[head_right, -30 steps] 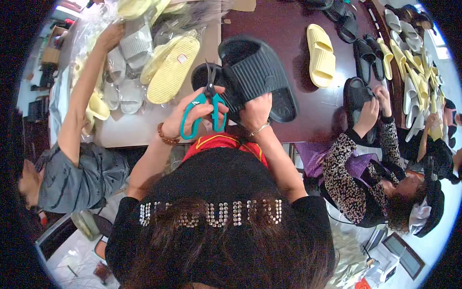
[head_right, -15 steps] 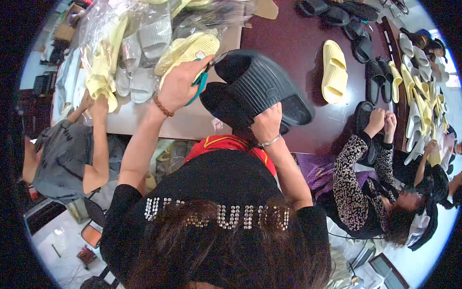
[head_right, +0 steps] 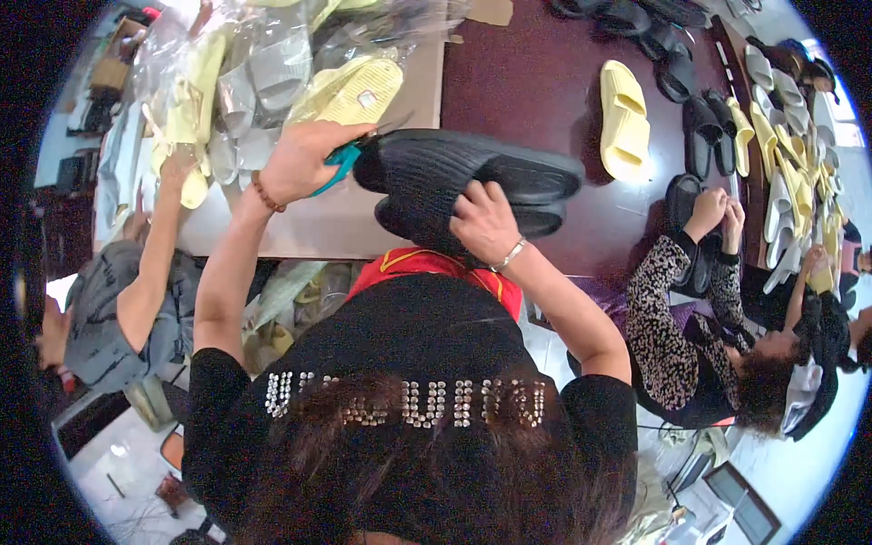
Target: Trim excess material from molded plastic sandals using scissors.
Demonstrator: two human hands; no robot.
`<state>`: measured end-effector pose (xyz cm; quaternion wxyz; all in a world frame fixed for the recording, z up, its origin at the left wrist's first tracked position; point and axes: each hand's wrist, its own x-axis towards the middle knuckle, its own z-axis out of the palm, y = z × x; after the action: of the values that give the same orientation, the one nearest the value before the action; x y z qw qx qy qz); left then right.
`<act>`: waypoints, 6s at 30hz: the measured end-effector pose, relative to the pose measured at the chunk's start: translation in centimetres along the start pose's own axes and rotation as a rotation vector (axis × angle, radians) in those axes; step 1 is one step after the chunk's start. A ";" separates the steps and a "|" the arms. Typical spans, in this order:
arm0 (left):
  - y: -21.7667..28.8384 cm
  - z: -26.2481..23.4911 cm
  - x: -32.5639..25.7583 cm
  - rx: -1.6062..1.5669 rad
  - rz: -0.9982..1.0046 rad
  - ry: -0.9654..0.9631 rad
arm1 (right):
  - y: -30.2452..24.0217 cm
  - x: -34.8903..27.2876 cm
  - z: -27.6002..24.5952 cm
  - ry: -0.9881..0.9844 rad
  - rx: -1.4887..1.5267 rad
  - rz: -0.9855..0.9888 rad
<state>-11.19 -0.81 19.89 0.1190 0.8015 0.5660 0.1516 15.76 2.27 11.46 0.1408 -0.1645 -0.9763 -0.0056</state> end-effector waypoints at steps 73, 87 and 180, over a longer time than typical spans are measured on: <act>4.9 5.6 -1.6 -1.620 -0.501 0.563 | 2.0 0.6 9.6 0.361 0.189 0.717; 2.7 12.1 -6.6 -1.600 -0.819 0.767 | 1.2 -0.3 10.7 0.544 0.640 1.130; 1.0 17.0 -7.0 -0.409 -0.331 -0.062 | 6.6 -2.5 6.8 0.127 0.258 1.215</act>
<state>-6.08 -8.08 3.82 0.3189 0.6617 0.6431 0.2165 18.26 8.11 4.02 0.1952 -0.6716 -0.6908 0.1837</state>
